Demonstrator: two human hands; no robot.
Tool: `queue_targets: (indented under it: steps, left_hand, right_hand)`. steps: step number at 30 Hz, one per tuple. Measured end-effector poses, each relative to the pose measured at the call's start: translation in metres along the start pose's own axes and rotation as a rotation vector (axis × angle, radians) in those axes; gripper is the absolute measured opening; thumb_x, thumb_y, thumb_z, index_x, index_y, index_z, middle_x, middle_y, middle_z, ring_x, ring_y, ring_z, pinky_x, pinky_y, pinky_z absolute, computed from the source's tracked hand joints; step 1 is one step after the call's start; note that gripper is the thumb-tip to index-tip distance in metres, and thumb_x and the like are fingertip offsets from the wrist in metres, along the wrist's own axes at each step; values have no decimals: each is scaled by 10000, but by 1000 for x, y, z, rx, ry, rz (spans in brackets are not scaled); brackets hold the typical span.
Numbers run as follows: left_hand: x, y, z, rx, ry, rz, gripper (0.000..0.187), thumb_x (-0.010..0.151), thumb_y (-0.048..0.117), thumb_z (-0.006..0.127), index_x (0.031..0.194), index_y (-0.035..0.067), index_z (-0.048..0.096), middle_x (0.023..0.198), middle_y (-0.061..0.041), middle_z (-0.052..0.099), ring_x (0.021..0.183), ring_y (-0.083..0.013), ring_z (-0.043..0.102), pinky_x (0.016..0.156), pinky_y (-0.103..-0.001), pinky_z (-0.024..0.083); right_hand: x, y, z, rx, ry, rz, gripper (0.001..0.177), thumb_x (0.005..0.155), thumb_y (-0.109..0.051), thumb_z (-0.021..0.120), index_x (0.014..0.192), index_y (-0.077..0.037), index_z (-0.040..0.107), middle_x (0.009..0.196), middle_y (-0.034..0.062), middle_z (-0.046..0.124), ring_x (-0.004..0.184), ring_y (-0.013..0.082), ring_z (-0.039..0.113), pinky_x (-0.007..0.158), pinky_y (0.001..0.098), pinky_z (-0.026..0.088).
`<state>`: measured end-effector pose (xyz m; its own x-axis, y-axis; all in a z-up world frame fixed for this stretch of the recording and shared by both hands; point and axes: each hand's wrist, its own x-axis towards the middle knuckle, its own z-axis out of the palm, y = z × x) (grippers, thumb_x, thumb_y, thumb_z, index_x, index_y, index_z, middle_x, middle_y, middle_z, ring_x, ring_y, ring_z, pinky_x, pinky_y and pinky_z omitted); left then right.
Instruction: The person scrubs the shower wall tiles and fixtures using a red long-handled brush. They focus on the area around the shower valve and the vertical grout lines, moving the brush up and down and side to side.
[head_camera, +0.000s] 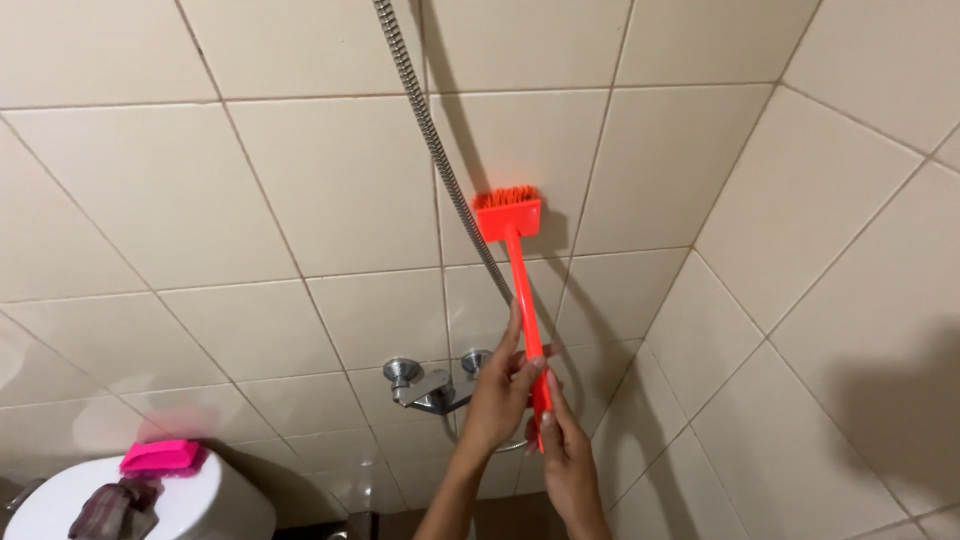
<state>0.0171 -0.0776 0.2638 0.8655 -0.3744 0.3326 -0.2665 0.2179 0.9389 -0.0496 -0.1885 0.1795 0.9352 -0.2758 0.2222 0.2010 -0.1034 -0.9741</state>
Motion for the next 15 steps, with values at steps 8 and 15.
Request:
queue_targets:
  steps: [8, 15]
  left_hand:
    - [-3, 19, -1, -4, 5, 8, 751, 1028, 72, 507, 1651, 217, 113, 1200, -138, 744, 846, -134, 700, 794, -300, 603]
    - [25, 67, -8, 42, 49, 141, 750, 1046, 85, 497, 1670, 214, 101, 1185, -164, 747, 819, -152, 685, 744, -306, 605]
  right_hand:
    - [1, -17, 5, 21, 10, 5, 584, 1036, -325, 441, 1591, -162, 356, 949, 38, 646, 735, 121, 563, 665, 290, 515]
    - [33, -77, 10, 73, -88, -172, 537, 1064, -261, 426, 1584, -149, 351, 1088, 28, 653, 814, 113, 588, 681, 290, 532]
